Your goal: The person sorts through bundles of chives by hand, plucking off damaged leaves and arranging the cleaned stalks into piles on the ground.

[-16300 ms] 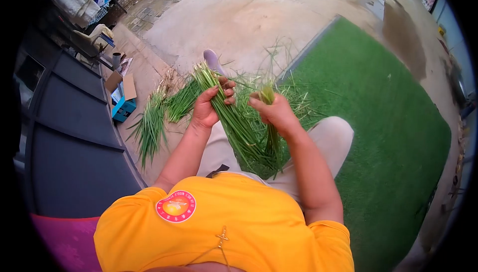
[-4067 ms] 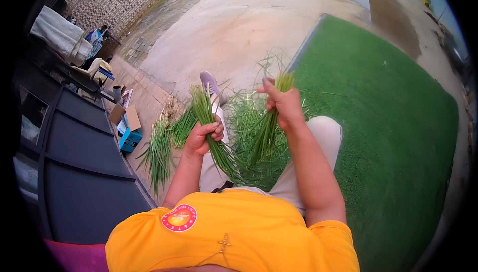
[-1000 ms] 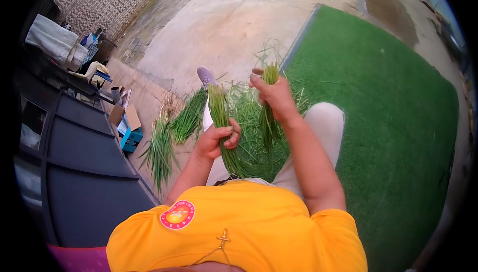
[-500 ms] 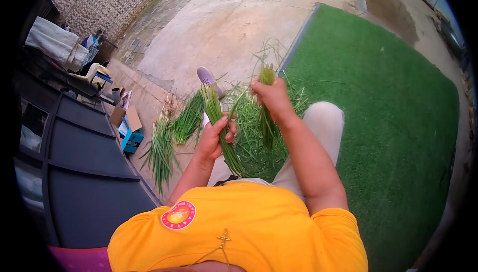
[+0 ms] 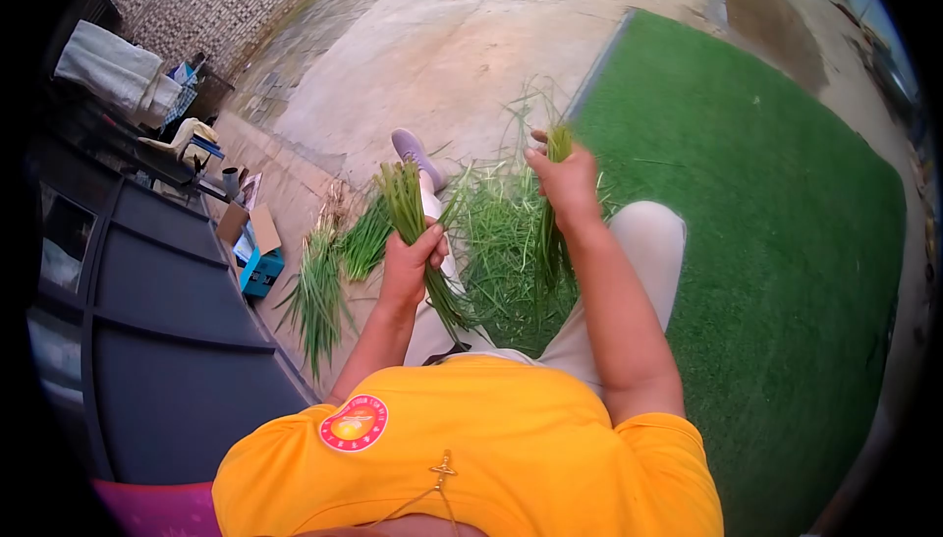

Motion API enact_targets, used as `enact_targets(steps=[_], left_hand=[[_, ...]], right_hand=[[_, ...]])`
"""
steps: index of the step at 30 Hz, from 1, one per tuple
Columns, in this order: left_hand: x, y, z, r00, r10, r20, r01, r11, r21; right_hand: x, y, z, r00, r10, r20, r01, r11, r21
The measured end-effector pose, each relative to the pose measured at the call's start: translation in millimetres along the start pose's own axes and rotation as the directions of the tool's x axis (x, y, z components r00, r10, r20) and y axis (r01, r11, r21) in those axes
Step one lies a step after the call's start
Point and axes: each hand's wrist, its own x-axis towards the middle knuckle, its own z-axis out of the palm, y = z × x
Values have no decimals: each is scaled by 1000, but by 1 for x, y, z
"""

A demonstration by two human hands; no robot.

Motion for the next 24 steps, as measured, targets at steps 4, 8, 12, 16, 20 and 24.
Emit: enact_targets(steps=[4,8,12,16,20,24], left_hand=[[-1,1,3,1000,-9,0,9,1000,24],[0,-2,12,999,-33,11,32,996,86],[6,-3,15,999,-18,29,17,999,32],[14,7,15,997,-67,35,68,998,-20],[18,9,7,995,-90,50,92,995,-38],[22,3,-6,997,-74,16,75,996,-48]], right_hand=[[-14,3,15,959,119,257,-121,993,-10],[-24,20,28,917,146,372,-147,989,-25],[-14,19,25,920,145,363,-148,989,-19],[-6,13,18,921,177,347,-173,984,-44],[2,7,7,953,155,262,-150,988,-39],[17,5,-10,979,119,166,-126,991,33]])
